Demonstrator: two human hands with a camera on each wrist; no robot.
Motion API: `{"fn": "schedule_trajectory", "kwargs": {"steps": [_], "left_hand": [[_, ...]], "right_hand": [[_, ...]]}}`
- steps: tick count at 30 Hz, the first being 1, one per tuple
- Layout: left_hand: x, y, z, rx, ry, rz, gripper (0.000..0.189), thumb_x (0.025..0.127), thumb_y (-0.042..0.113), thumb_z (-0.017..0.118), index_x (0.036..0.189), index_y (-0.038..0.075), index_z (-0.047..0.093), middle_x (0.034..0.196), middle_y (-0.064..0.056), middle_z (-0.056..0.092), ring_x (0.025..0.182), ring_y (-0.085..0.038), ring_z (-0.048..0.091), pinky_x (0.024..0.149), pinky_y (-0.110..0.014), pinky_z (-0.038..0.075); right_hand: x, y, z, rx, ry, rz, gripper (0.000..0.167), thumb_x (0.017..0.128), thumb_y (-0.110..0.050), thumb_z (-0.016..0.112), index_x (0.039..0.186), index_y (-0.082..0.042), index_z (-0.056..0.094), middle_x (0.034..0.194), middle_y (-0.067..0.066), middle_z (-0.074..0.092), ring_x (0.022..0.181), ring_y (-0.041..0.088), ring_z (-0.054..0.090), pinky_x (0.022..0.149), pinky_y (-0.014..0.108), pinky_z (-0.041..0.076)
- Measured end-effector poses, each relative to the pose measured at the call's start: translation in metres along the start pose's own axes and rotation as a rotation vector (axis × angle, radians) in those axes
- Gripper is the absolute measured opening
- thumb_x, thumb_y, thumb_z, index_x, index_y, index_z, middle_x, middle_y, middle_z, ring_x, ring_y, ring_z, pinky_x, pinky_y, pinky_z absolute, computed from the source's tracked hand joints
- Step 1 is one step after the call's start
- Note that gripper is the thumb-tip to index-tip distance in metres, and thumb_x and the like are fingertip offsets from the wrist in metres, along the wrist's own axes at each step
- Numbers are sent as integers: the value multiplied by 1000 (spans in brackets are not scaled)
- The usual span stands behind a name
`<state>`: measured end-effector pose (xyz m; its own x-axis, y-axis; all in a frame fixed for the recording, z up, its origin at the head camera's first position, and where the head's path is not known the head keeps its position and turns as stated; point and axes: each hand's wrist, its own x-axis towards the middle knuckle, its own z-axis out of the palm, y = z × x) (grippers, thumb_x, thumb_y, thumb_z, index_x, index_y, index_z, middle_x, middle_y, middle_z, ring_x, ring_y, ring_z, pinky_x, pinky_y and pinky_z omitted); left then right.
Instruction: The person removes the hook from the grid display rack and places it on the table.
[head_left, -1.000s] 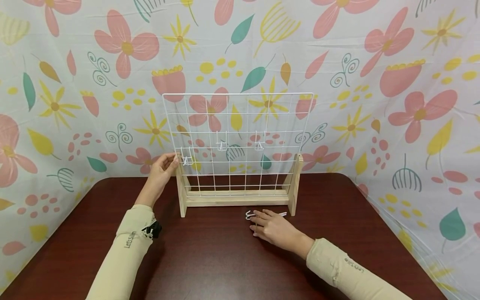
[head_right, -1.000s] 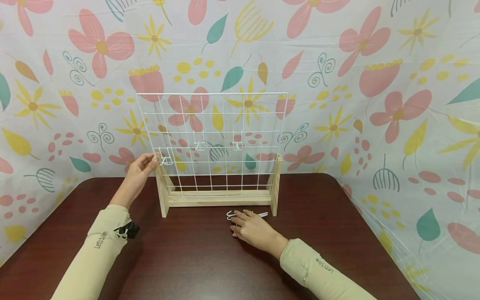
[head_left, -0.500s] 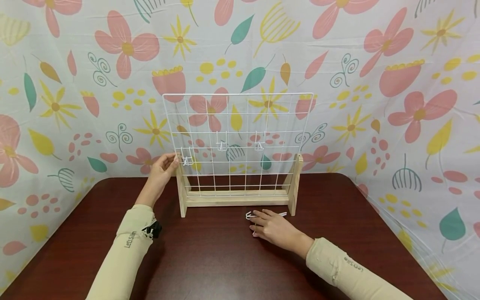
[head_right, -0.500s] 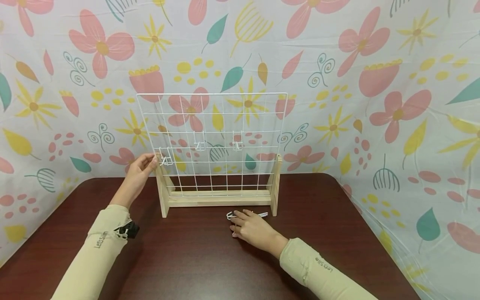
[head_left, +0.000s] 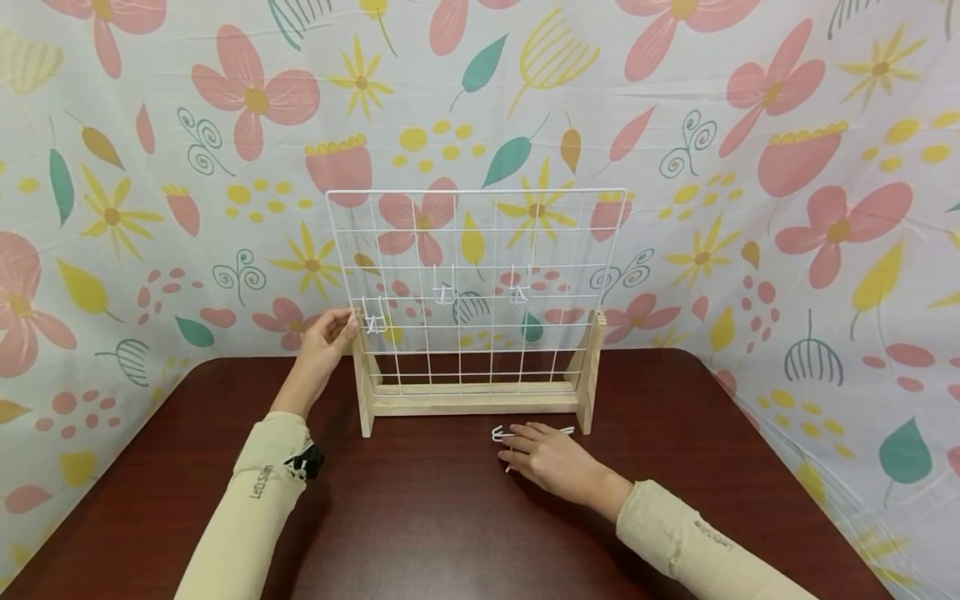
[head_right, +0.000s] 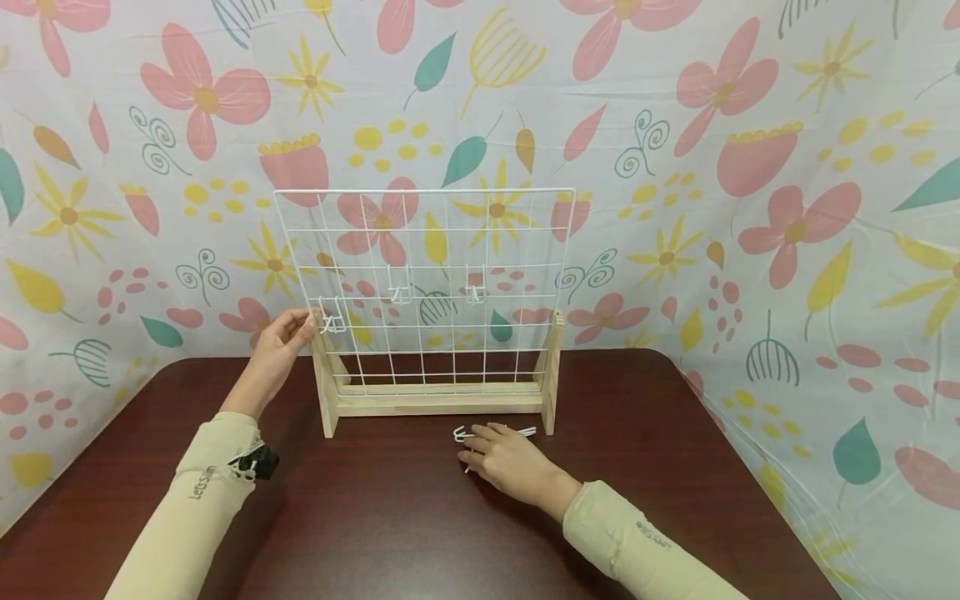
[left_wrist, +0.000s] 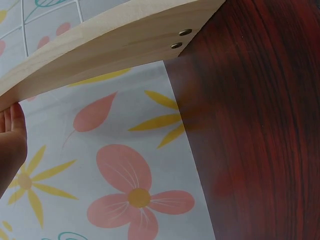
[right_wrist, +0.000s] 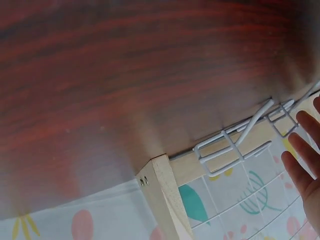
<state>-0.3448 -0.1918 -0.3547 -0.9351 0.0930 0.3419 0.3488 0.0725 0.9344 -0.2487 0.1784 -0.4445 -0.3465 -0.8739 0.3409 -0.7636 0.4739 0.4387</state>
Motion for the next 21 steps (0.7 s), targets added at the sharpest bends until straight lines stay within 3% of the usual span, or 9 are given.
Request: {"fn": "schedule_trajectory", "kwargs": {"steps": [10,17,21], "left_hand": [[0,0,0,-1,-1,-5,41,101,13,50,132,-12,41,118,-5,51,104,-2,50,90,-13,41],[0,-3,-1,7,-7,6,43,101,17,52,133,-10,41,110,7,52,105,-4,50,89,-13,42],[0,-2,0,-5,-3,6,42,101,14,51,132,-11,41,109,8,52,104,-3,50,89,-13,42]], "right_hand": [[1,5,-8,26,96,16,25,79,-17,78,103,-11,74,105,3,70,102,23,63,85,37,52],[2,6,-10,60,143,50,25,79,-15,77,102,-9,74,104,4,71,101,22,63,84,36,52],[2,6,-8,94,164,81,23,79,-14,77,101,-8,74,103,5,71,99,21,64,83,35,52]]}}
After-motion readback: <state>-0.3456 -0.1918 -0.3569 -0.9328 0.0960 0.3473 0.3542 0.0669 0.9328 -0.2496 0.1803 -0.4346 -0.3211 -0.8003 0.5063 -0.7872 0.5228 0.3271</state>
